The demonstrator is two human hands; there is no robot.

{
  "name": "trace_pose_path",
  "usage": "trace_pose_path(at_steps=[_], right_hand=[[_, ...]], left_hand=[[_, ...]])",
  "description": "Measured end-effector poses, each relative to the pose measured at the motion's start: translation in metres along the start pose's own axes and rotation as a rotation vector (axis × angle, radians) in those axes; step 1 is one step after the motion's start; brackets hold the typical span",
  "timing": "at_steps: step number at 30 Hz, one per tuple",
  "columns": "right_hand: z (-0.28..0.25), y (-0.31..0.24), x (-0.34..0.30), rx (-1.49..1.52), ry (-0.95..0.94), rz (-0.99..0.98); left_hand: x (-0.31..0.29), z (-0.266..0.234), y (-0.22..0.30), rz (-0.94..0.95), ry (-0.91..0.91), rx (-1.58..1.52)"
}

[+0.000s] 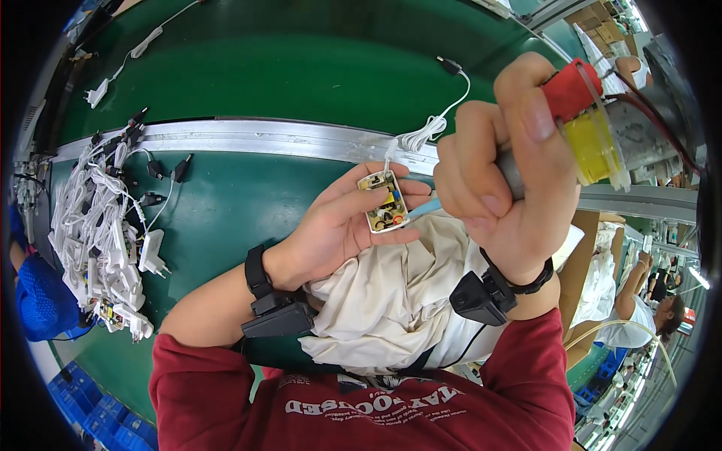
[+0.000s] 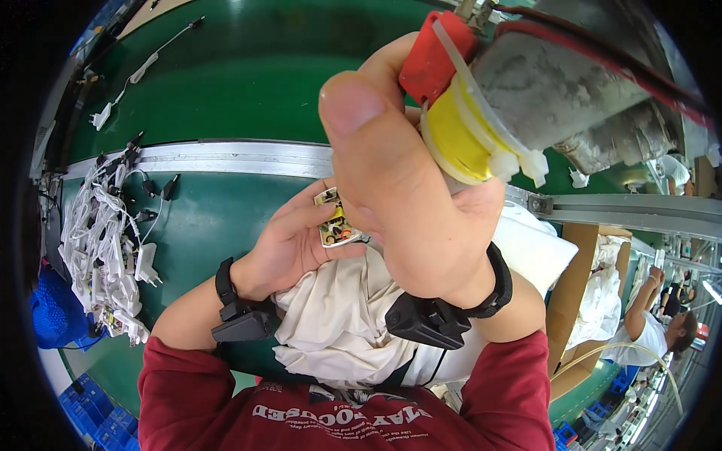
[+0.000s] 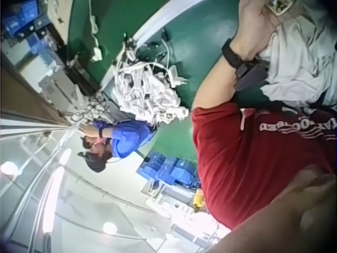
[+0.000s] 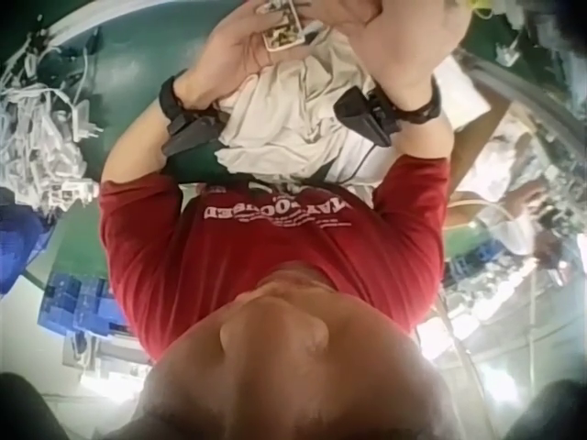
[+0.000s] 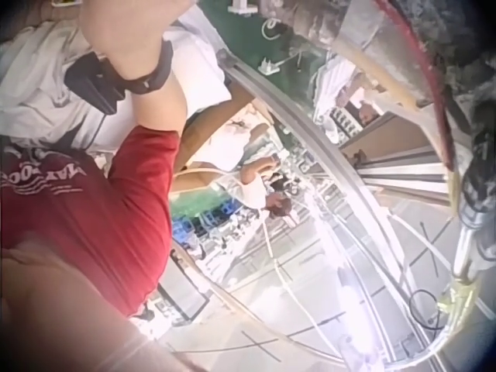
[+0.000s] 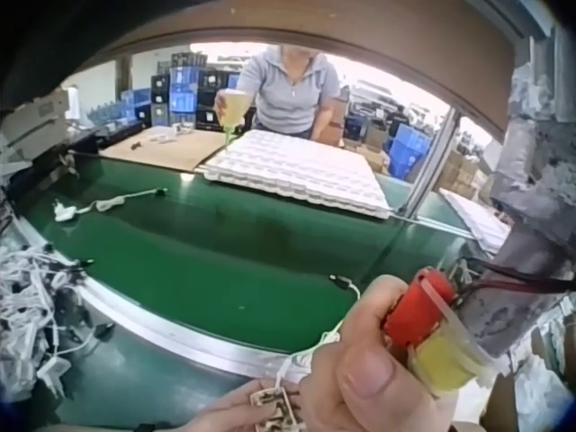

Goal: The person picks up a power adapter, applies glue to the internal circuit board using a dispenser, and places it onto a pile. This process is repeated for several more adapters taken from the conveyor belt.

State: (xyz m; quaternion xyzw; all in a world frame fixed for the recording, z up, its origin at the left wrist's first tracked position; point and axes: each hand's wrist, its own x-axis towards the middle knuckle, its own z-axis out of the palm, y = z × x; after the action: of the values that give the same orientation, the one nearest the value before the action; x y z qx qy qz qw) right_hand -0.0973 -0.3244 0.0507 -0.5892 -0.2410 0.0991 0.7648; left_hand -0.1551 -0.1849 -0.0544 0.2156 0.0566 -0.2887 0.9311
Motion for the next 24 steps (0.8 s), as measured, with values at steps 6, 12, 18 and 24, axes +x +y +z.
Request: trace_pose_path(at_steps=[6, 12, 18, 24], right_hand=[[0.006, -0.006, 0.000, -0.050, 0.060, 0.022], [0.014, -0.013, -0.005, -0.031, 0.030, 0.067], [0.010, -0.002, -0.008, -0.086, -0.032, 0.008], [0.006, -0.001, -0.008, 0.031, -0.063, 0.054]], left_hand=[[0.001, 0.000, 0.001, -0.004, 0.002, 0.002], [0.000, 0.004, -0.002, 0.030, -0.091, -0.146], [-0.003, 0.001, -0.004, -0.014, -0.164, -0.228], [-0.001, -0.001, -0.005, -0.018, -0.147, -0.260]])
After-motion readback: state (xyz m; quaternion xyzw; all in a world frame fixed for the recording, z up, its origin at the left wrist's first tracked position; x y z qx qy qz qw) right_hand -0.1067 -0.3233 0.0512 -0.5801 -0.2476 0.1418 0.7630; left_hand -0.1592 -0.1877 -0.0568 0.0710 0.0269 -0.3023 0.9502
